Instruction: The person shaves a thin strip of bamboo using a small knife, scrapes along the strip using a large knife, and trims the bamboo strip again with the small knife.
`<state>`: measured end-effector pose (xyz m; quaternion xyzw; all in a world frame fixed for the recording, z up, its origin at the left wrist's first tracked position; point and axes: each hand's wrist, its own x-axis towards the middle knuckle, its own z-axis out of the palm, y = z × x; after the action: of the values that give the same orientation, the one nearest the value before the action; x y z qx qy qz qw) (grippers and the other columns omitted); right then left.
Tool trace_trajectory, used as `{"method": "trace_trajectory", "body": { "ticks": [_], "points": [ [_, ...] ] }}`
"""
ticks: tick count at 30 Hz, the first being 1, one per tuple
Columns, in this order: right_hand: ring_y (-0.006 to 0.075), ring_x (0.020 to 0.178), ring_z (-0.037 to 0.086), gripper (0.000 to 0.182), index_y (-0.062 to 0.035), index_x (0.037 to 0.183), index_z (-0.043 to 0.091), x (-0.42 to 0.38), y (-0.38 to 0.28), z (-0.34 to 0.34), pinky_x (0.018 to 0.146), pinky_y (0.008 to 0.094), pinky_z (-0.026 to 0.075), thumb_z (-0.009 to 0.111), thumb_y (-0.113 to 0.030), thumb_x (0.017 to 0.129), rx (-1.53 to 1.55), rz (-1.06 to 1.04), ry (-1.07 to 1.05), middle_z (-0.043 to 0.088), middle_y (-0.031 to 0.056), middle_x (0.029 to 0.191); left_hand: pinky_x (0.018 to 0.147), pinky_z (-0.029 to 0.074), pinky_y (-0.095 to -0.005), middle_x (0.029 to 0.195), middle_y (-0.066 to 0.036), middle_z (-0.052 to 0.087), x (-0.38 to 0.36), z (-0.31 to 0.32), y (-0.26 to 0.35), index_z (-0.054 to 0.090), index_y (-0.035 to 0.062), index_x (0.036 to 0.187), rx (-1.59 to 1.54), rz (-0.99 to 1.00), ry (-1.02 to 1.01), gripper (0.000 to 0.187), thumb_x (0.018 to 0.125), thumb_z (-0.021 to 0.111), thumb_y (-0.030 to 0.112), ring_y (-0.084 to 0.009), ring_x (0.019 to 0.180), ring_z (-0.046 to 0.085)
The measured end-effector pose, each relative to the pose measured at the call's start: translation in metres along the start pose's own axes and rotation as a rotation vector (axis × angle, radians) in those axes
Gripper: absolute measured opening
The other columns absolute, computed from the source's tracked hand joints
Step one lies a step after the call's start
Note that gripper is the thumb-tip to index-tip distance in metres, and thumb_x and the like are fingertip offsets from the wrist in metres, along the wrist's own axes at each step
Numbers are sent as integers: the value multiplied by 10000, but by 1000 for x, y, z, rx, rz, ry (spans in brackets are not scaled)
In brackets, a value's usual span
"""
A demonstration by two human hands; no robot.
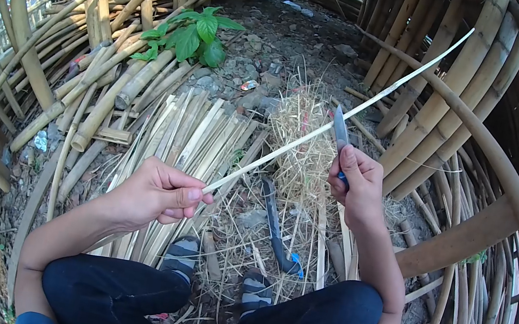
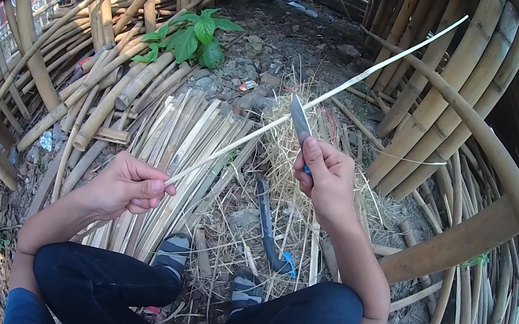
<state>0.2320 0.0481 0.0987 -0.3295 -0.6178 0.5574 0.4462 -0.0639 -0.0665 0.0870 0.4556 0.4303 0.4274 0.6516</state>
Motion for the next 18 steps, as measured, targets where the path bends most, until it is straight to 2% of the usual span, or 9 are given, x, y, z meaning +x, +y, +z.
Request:
{"method": "trace_trajectory", "body": {
  "ticks": [1,2,4,9,13,16,18],
  "points": [
    [39,425,282,418,-29,748,538,-3,2,5,395,203,202,448,-356,993,-34,4,-39,403,-18,526,426,285,-194,668,-52,578,0,1,1,637,-91,1014,14,-7,7,242,905,612,123,-52,503,405],
    [37,436,301,417,-28,747,542,-5,1,17,404,203,219,449,-351,993,-41,28,-46,420,-12,536,432,317,-187,689,-51,590,0,2,1,647,-82,1022,28,-12,18,225,910,604,109,-47,516,429],
    [34,494,396,389,-30,738,588,-6,12,25,435,198,288,498,-323,979,-97,91,-218,481,-26,569,441,329,-184,698,-49,594,4,9,2,649,-78,1024,37,-14,20,225,908,609,111,-47,522,435],
    [42,522,424,401,-18,728,599,-10,27,60,474,223,340,508,-321,973,-219,129,-433,514,-18,587,482,381,-180,727,-43,617,11,29,2,677,-40,1002,142,36,66,190,895,630,110,-39,572,484],
    [47,539,440,398,-5,744,623,-10,29,68,486,229,356,517,-316,969,-186,134,-424,539,-8,595,518,414,-210,721,-37,638,15,28,-6,705,-29,921,349,179,132,150,890,628,96,-40,619,526],
    [50,541,438,396,3,753,635,-7,34,65,490,242,361,529,-316,964,-207,65,-367,541,-9,598,538,428,-210,727,-41,640,15,28,-6,700,-35,944,462,256,152,158,890,629,95,-44,628,537],
    [51,541,437,391,3,751,639,-9,27,63,492,246,363,537,-312,959,-240,72,-346,543,-9,597,546,435,-208,735,-44,643,15,31,-4,696,-36,960,423,236,164,164,890,629,95,-44,638,545]
  ]
}}
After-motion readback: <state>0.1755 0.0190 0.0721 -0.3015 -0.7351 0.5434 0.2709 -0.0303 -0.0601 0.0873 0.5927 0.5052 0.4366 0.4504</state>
